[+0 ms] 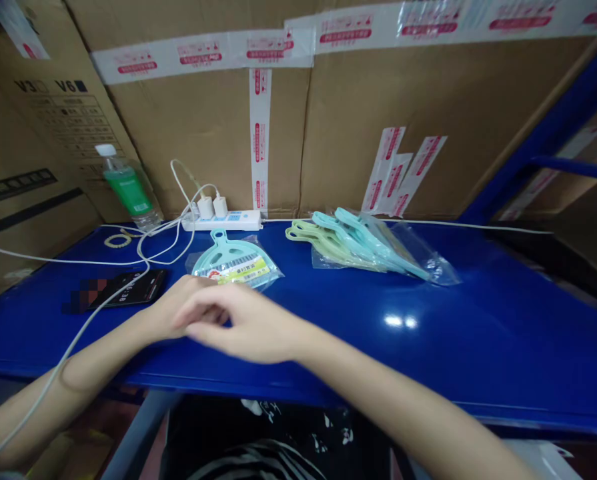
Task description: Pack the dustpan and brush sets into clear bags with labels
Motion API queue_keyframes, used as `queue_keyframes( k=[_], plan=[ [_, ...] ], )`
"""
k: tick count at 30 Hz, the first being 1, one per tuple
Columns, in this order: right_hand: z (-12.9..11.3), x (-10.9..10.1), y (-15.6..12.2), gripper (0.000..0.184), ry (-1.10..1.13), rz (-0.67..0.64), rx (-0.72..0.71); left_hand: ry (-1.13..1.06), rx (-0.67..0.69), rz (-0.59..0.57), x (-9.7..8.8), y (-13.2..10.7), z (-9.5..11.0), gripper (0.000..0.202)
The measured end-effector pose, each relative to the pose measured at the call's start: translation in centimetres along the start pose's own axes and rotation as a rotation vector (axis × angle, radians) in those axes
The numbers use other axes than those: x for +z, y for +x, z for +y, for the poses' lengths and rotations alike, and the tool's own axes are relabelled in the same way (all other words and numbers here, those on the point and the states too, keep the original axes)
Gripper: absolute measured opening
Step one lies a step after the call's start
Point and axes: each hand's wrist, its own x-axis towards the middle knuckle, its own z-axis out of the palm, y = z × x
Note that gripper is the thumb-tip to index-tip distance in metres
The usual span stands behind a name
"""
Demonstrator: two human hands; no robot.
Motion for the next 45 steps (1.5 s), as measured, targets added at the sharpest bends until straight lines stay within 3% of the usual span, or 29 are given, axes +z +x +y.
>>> queue_keyframes(
  k=[4, 7, 10, 13, 19, 29, 36, 45],
  plan=[
    [2.9, -4.8, -1.2, 0.012, -0.602, 0.116, 0.043, -0.170, 0.031, -0.072, -0.8, -0.4, 0.6, 0.029],
    [5.1, -6.0, -2.0, 0.008, -0.747, 0.096, 0.024, -0.125, 0.010, -0.037, -0.8, -0.3, 0.5, 0.028],
    [6.6, -5.9, -2.6, 0.005, -0.853, 0.062, -0.009, 0.135, -0.068, 0.079, -0.3, -0.1, -0.3, 0.022],
    [7.1, -5.4, -3.0, 0.008, -0.907, 0.051, -0.014, 0.313, -0.085, 0.038, -0.1, 0.0, -0.8, 0.020],
    [7.2, -5.5, -3.3, 0.022, -0.977, -0.010, -0.043, 0.322, -0.131, -0.134, -0.2, 0.0, -0.2, 0.013],
    [7.1, -8.6, -4.1, 0.031, -1.001, 0.004, -0.081, 0.120, -0.079, -0.078, -0.1, 0.3, -0.1, 0.024],
    [6.4, -6.7, -4.0, 0.024, -1.102, 0.063, -0.161, -0.053, -0.175, -0.083, 0.1, 0.6, 0.3, 0.023],
    [6.2, -5.8, -3.8, 0.032, -1.186, 0.086, -0.235, -0.133, -0.176, -0.084, 0.1, 0.6, 0.3, 0.025]
  ],
)
